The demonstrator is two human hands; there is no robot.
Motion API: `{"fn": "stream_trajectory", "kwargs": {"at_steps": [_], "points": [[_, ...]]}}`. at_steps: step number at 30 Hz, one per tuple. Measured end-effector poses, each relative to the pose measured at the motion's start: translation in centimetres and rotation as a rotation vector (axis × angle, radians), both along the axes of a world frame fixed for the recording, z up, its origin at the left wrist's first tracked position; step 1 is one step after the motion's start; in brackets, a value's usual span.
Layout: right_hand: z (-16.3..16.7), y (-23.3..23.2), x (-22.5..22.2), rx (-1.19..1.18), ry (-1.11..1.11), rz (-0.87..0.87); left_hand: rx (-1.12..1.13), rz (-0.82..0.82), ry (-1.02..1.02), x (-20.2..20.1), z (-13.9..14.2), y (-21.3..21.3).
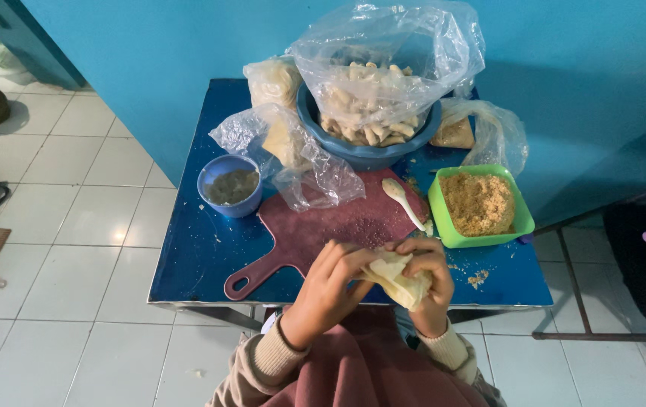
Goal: The person sits at a small table and folds square dough wrappers around filling by hand, pinching the edges closed. The folded pieces are placed into a large bowl lined with plastic, and the person repeats the folding cycle with new wrappers, occasionally reaching into a green container of crumbly topping.
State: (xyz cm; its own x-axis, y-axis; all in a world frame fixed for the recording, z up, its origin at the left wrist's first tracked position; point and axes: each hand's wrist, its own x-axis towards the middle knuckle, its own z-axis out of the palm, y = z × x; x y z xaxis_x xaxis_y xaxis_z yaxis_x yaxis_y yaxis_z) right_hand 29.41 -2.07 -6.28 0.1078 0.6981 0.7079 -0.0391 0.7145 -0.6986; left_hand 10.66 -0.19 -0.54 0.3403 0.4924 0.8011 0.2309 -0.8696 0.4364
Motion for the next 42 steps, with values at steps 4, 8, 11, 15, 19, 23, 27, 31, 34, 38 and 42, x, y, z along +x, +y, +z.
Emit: {"fn": "stream_trajectory", "kwargs": {"at_steps": [4, 8, 11, 15, 19, 23, 27, 31, 34, 38, 42], "points": [[0.1, 0.0, -0.1, -0.016, -0.007, 0.025, -0.035, 0.019, -0.028, -0.2, 0.2, 0.0], [0.3, -0.1, 0.3, 0.034, -0.183, -0.058, -0.093, 0.075, -0.005, -0.8, 1.2, -0.1], [0.4, -0.3, 0.5, 0.018, -0.274, -0.086, -0.059, 0.113, 0.043, -0.9, 1.8, -0.1], [0.9, -0.1, 1.0, -0.014, -0.369, -0.08, -0.109, 0.038, -0.006, -1.2, 1.6, -0.1], [1.3, -0.5, 0.6, -0.12, -0.4, -0.17, -0.214, -0.047, -0.063, -1.0, 0.8, 0.1], [1.6, -1.0, -0.2, -0.128, -0.345, -0.207, -0.074, 0.009, -0.038, -1.0, 0.2, 0.3], [1.5, -1.2, -0.3, -0.127, -0.328, -0.244, 0.061, 0.025, 0.018, -1.1, 0.1, 0.2], [0.8, -1.0, -0.3, -0.078, -0.213, -0.172, 0.079, -0.012, 0.007, -1.1, 0.4, 0.2], [0.1, -0.5, -0.4, -0.014, -0.155, -0.124, 0.108, -0.031, 0.053, -1.1, 0.8, 0.1], [-0.7, -0.3, -0.7, -0.101, 0.14, 0.113, 0.173, -0.034, 0.177, -1.5, 1.7, -0.7], [-1.3, 0.2, -0.8, -0.239, 0.372, 0.335, 0.262, 0.027, 0.289, -2.0, 2.4, -1.2]]}}
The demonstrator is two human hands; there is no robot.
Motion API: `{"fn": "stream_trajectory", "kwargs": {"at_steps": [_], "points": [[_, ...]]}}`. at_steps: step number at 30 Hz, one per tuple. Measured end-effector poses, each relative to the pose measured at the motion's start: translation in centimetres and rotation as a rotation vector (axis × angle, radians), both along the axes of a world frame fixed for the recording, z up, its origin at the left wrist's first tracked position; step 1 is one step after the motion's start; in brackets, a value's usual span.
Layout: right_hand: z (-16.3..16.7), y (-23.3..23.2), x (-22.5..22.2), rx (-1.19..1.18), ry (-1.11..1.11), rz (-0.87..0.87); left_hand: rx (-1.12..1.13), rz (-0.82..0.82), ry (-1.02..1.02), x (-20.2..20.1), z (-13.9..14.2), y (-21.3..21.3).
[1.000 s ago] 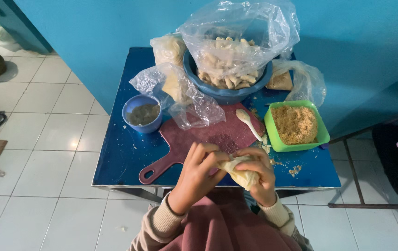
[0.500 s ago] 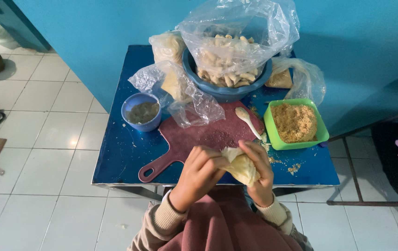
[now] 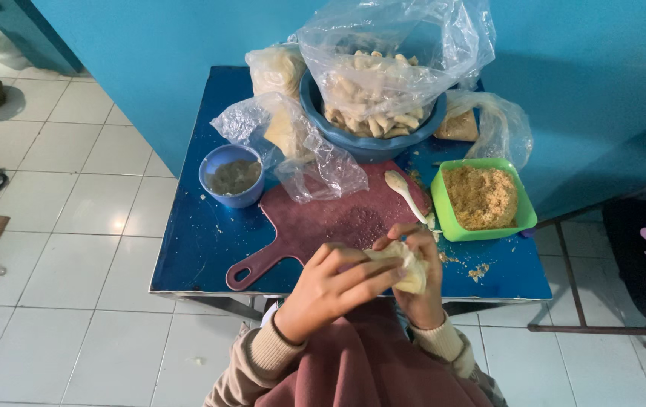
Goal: The person sits at a small table and folds square dough wrappers around filling by hand, pinching the edges closed. The folded pieces are placed into a large bowl lined with plastic, and the person repeats the folding cycle with new wrappers, occasionally reaching into a green container of crumbly topping.
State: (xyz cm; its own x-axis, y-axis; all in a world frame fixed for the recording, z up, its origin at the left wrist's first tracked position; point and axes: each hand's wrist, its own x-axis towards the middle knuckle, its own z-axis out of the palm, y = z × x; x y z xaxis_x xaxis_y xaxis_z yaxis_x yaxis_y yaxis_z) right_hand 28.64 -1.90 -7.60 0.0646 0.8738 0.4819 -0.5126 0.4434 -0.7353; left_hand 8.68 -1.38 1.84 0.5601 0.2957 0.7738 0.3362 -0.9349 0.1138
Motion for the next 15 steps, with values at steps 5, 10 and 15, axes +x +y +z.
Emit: {"fn": "stream_trajectory", "kwargs": {"at_steps": [5, 10, 15], "points": [[-1.2, 1.1, 0.0, -0.16, 0.235, 0.187, 0.045, 0.011, 0.023, 0.1, -0.2, 0.2], [-2.3, 1.3, 0.2, -0.22, 0.184, 0.191, -0.356, -0.018, -0.172, 0.9, -1.0, 0.9], [-2.3, 1.6, 0.1, -0.394, 0.114, 0.226, -0.518, 0.075, -0.331, 1.7, -2.3, 1.4]]}}
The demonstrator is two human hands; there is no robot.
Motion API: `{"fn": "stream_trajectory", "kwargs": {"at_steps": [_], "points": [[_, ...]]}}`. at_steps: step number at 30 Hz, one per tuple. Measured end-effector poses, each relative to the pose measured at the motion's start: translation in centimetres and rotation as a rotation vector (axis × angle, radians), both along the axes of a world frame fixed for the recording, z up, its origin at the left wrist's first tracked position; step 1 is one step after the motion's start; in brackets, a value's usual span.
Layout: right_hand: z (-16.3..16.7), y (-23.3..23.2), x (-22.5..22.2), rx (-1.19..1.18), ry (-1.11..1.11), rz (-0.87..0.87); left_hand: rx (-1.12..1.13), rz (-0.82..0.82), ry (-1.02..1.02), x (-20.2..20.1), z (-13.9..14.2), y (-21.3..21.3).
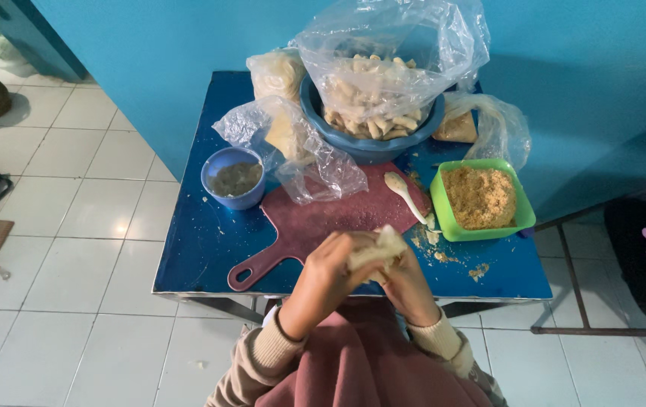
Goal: The person sits at a small table and folds square dough wrappers around filling by hand, pinching the edges closed. The folded pieces are placed into a large bowl lined with plastic, and the person repeats the folding cycle with new wrappers, occasionally reaching into a green container of crumbly topping.
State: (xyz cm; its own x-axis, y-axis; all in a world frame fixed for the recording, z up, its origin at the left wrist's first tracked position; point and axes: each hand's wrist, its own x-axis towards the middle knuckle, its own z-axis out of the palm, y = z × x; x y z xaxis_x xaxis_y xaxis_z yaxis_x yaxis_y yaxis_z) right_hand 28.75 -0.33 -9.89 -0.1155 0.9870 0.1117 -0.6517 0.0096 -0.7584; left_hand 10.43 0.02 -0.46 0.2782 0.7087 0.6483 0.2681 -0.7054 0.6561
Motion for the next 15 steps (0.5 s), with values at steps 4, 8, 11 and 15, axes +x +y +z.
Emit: {"fn": "stream_trajectory", "kwargs": {"at_steps": [4, 8, 11, 15], "points": [[0.8, 0.1, 0.1, -0.03, -0.2, 0.011, -0.383, 0.196, -0.196, 0.1, -1.9, 0.8], [1.4, 0.4, 0.7, -0.095, -0.422, -0.079, -0.655, 0.101, -0.347, -1.0, -3.6, 2.3], [1.6, 0.3, 1.4, -0.114, -0.432, -0.138, -0.675, -0.073, -0.471, -0.7, -4.7, 2.9], [2.4, 0.0, 2.3, 0.026, -0.443, -0.257, -0.983, -0.344, -0.859, 0.8, -5.9, 2.5]]}}
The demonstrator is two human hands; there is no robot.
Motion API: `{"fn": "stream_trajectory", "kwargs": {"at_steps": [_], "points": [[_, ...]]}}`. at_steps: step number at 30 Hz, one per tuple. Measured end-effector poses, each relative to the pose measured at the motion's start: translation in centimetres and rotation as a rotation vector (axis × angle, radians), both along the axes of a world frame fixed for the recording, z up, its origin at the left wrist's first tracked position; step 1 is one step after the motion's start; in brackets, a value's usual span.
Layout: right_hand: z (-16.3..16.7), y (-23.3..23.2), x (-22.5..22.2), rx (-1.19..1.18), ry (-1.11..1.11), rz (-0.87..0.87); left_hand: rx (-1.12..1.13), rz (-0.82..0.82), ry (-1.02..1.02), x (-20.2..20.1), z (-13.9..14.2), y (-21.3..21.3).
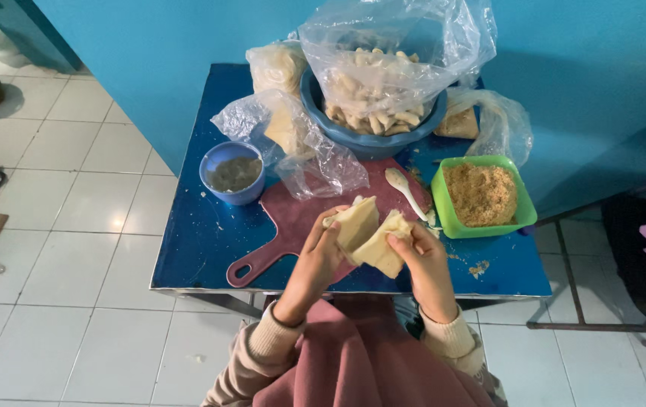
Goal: The person sits at a small table and folds square dough wrappers around filling by hand, pinching the edges closed. The folded pieces are placed into a large bowl lined with plastic, and the person repeats the folding cycle with new wrappers, occasionally reaching into a green container of crumbly topping.
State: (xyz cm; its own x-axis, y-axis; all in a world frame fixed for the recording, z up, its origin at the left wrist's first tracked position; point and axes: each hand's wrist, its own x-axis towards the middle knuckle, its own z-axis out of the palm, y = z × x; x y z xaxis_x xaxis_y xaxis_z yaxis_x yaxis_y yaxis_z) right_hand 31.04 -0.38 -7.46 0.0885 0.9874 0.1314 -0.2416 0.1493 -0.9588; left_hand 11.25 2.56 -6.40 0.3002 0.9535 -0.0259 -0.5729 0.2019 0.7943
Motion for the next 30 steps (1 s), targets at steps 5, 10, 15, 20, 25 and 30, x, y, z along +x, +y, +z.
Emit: {"fn": "stream_trajectory", "kwargs": {"at_steps": [5, 10, 15, 20, 25, 30], "points": [[0.9, 0.3, -1.7, 0.0, 0.185, -0.04, 0.083, -0.007, -0.188, 2.4, -1.2, -1.0], [0.1, 0.9, -3.6, 0.087, 0.094, -0.111, 0.165, 0.014, -0.258, 2.9, -1.6, -1.9], [-0.6, 1.2, -4.0, 0.009, -0.062, -0.19, 0.228, 0.058, -0.153, 3.0, -1.0, -2.4], [2.7, 0.2, -4.4, 0.216, -0.48, -0.224, 0.388, 0.173, 0.432, 2.2, 0.1, -2.5], [7.9, -2.2, -3.5, 0.721, -1.145, -0.283, 0.949, 0.019, 1.09, -1.1, 2.3, -2.0], [9.1, -3.6, -2.1, 0.415, -1.202, -0.151, 0.865, -0.154, 0.934, 0.1, 4.8, -2.6]]}}
